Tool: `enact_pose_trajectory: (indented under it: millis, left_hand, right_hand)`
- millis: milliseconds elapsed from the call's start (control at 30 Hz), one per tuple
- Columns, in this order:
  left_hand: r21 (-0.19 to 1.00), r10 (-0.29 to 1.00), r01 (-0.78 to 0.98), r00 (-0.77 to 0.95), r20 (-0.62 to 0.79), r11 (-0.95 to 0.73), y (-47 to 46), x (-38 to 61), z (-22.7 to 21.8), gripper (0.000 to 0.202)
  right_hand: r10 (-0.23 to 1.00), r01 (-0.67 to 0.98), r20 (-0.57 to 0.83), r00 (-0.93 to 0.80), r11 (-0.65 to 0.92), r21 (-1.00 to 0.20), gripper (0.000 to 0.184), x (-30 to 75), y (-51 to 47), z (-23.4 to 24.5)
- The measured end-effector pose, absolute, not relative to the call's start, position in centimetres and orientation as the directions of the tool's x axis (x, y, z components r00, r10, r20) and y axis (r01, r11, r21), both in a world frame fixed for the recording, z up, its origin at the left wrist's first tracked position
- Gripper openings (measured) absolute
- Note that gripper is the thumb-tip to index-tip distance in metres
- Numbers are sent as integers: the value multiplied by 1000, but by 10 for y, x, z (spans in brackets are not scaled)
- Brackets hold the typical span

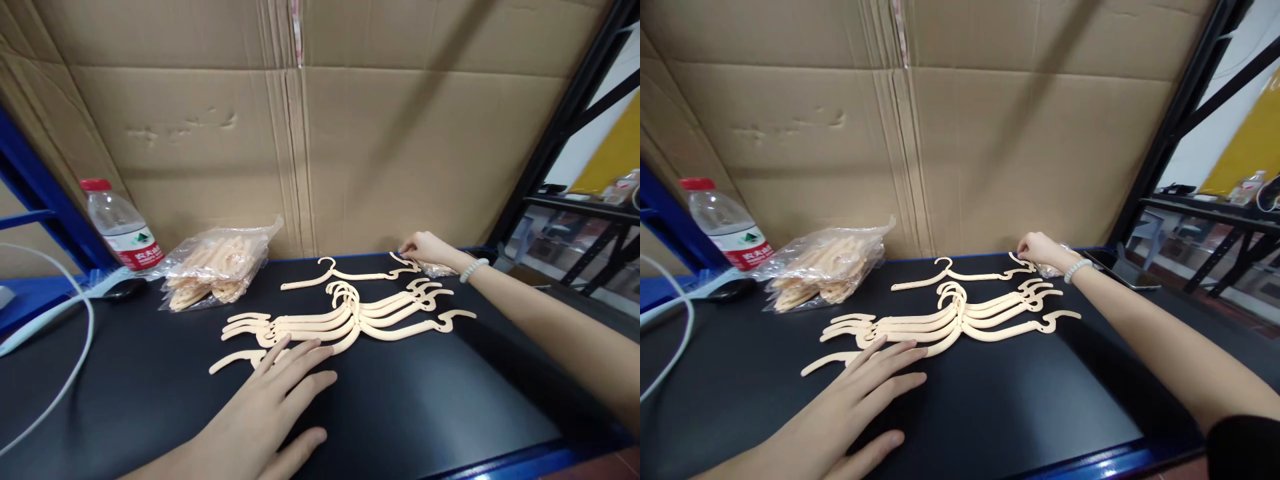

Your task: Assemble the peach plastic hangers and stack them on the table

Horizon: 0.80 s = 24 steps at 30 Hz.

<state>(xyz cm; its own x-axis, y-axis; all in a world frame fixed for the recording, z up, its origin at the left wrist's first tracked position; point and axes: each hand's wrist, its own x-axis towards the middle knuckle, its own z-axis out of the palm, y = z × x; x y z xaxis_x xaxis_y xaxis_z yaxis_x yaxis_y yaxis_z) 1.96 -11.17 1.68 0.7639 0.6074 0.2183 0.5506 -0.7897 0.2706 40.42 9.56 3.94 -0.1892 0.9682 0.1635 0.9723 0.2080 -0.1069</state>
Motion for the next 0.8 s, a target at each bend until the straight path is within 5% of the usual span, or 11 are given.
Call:
enact_pose_trajectory:
  millis: [333, 800]
  left_hand:
    - [295, 567, 498, 788, 238, -816, -116, 22, 19, 48]
    - [357, 551, 447, 786, 281, -820, -118, 23, 20, 48]
  right_hand:
    - [990, 989, -36, -137, 135, -59, 22, 396, 122, 21]
    - [989, 924, 118, -87, 125, -362, 14, 371, 99, 48]
